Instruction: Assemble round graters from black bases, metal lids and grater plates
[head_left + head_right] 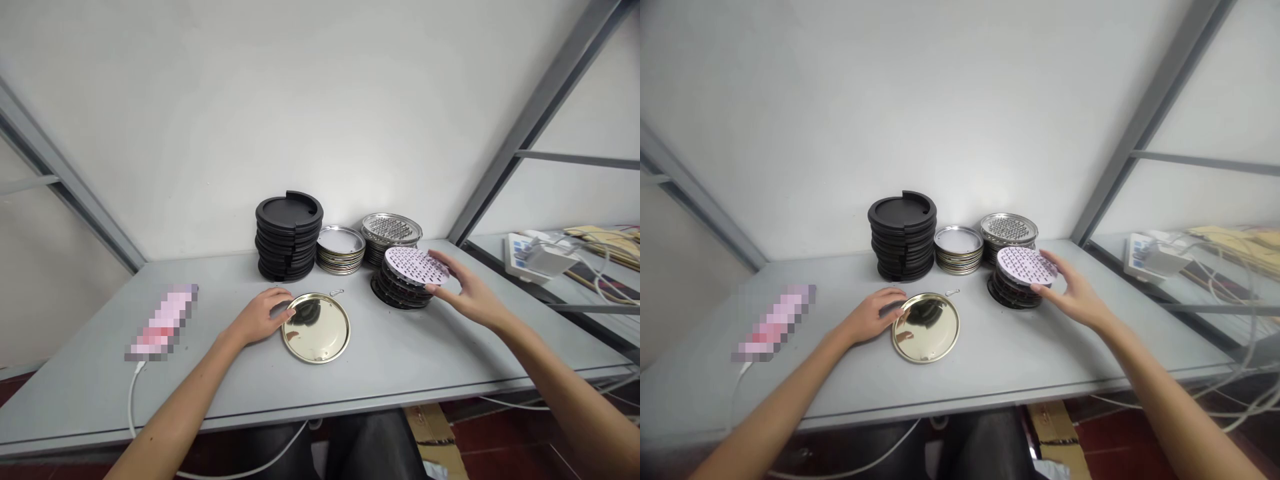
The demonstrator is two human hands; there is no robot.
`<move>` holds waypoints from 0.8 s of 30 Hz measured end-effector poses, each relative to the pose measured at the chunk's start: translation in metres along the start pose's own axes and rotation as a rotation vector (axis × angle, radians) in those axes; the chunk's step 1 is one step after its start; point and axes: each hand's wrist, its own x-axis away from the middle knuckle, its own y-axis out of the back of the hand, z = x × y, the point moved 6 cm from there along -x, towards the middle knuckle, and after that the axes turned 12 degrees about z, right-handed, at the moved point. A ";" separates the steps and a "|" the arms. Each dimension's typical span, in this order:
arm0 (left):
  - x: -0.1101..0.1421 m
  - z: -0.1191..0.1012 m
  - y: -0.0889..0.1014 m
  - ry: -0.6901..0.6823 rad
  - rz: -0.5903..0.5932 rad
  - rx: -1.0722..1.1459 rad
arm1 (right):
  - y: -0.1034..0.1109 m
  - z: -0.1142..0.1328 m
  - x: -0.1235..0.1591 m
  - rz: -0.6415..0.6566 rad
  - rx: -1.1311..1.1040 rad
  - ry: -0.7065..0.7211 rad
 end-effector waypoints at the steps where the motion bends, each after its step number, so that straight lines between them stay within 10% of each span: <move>1: 0.000 0.000 0.000 0.003 0.003 0.000 | 0.001 0.002 0.001 -0.010 0.009 0.008; 8: 0.001 -0.008 -0.001 -0.039 0.052 -0.017 | -0.003 0.072 0.042 -0.583 0.189 0.281; 13: 0.001 -0.011 -0.006 -0.098 0.095 -0.048 | -0.102 0.153 0.001 0.247 0.077 0.587; 24: 0.008 -0.006 -0.007 -0.045 0.160 -0.117 | -0.180 0.163 -0.063 0.254 -0.053 0.440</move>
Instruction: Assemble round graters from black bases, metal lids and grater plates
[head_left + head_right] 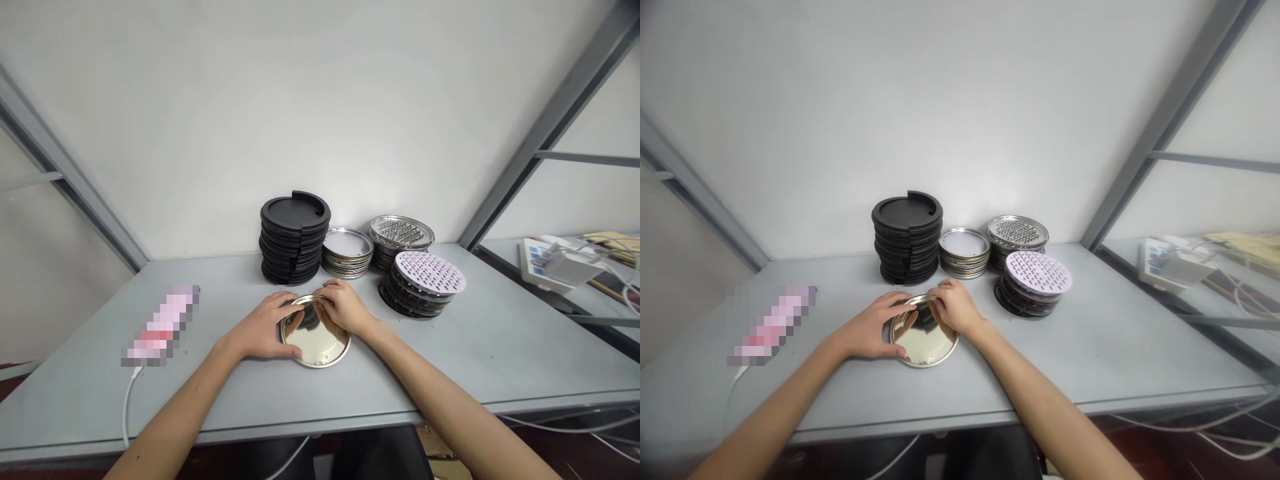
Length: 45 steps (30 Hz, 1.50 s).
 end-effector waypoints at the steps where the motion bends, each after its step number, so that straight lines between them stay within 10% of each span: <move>1: 0.000 -0.006 0.001 -0.023 0.006 -0.009 | 0.001 -0.001 0.002 -0.025 -0.050 -0.022; 7: -0.002 -0.037 0.007 -0.206 -0.045 -0.043 | 0.019 -0.026 0.010 -0.206 -0.483 -0.236; 15: 0.003 -0.022 0.023 -0.281 -0.399 0.164 | 0.029 -0.049 0.015 -0.195 -1.004 -0.387; 24: 0.010 0.012 0.031 0.045 -0.731 0.752 | 0.052 -0.039 0.020 -0.298 -1.070 -0.153; 35: -0.003 0.019 0.020 0.062 -0.584 1.011 | 0.052 -0.016 0.021 -0.114 -1.158 -0.001; 45: -0.008 0.020 0.009 0.082 -0.396 0.856 | 0.135 -0.014 0.076 -0.532 -0.923 -0.006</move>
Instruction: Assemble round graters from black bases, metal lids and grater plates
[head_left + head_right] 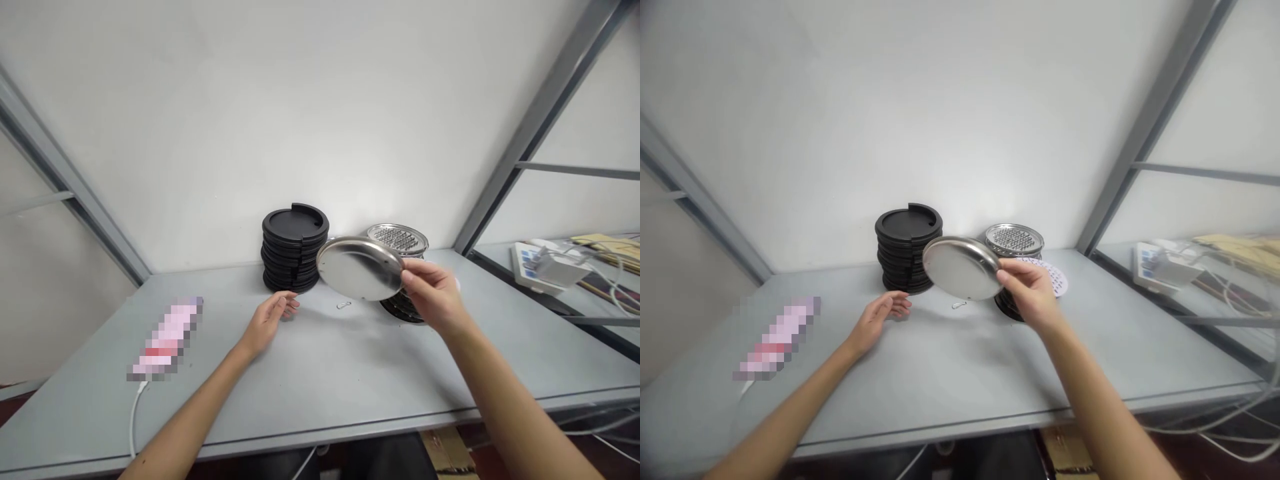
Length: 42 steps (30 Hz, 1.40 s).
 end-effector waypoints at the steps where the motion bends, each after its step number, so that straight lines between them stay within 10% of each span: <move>1: 0.000 0.001 -0.001 0.000 0.010 -0.003 | 0.007 0.010 -0.002 -0.044 0.060 -0.001; 11: 0.000 0.003 0.001 0.008 0.031 -0.042 | 0.020 0.022 -0.057 -0.229 0.452 -0.084; 28: 0.002 0.002 0.000 0.030 0.067 -0.177 | -0.049 -0.048 -0.093 0.195 1.429 -0.311; 42: 0.003 0.007 0.000 0.028 0.095 -0.249 | -0.061 -0.062 -0.077 0.416 1.531 -0.281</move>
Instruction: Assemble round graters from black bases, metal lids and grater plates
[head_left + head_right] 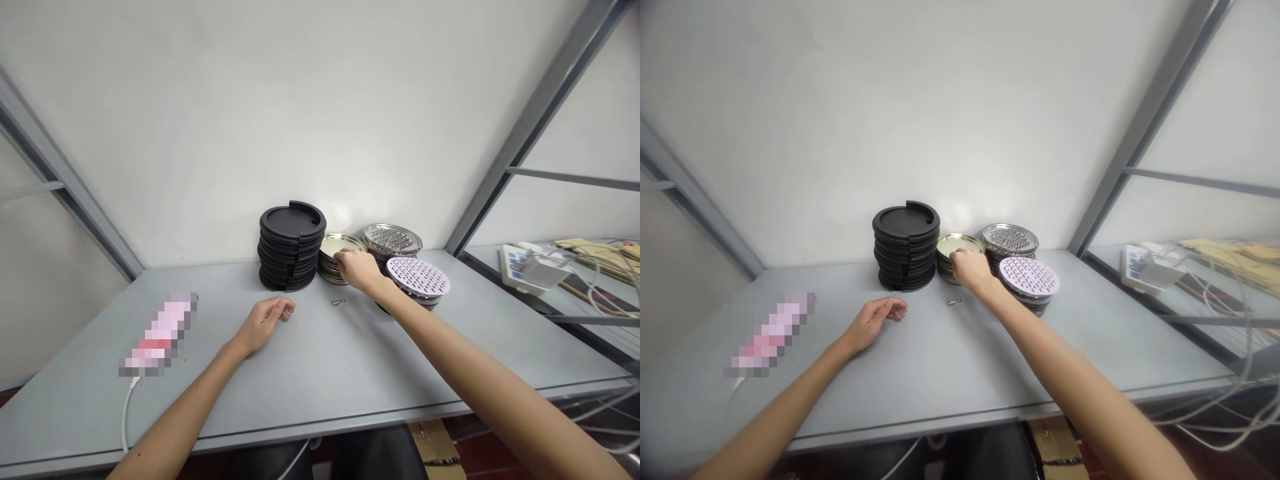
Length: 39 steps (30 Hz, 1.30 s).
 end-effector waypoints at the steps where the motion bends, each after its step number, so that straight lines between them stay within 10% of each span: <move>1: 0.000 0.000 0.000 -0.001 -0.002 -0.003 | 0.000 -0.001 -0.001 -0.001 -0.011 0.000; 9: 0.000 -0.002 0.000 0.029 -0.004 -0.064 | -0.005 0.014 0.032 -0.296 -0.088 0.244; 18: -0.003 0.006 0.013 0.017 -0.188 -0.170 | -0.068 0.011 0.056 -0.037 -0.358 0.309; 31: -0.001 0.008 0.038 0.080 -0.508 -0.291 | -0.076 -0.005 0.052 -0.094 -0.581 0.215; 39: -0.011 0.031 0.040 0.145 -0.254 -0.428 | -0.079 0.043 0.015 -0.010 -0.822 0.226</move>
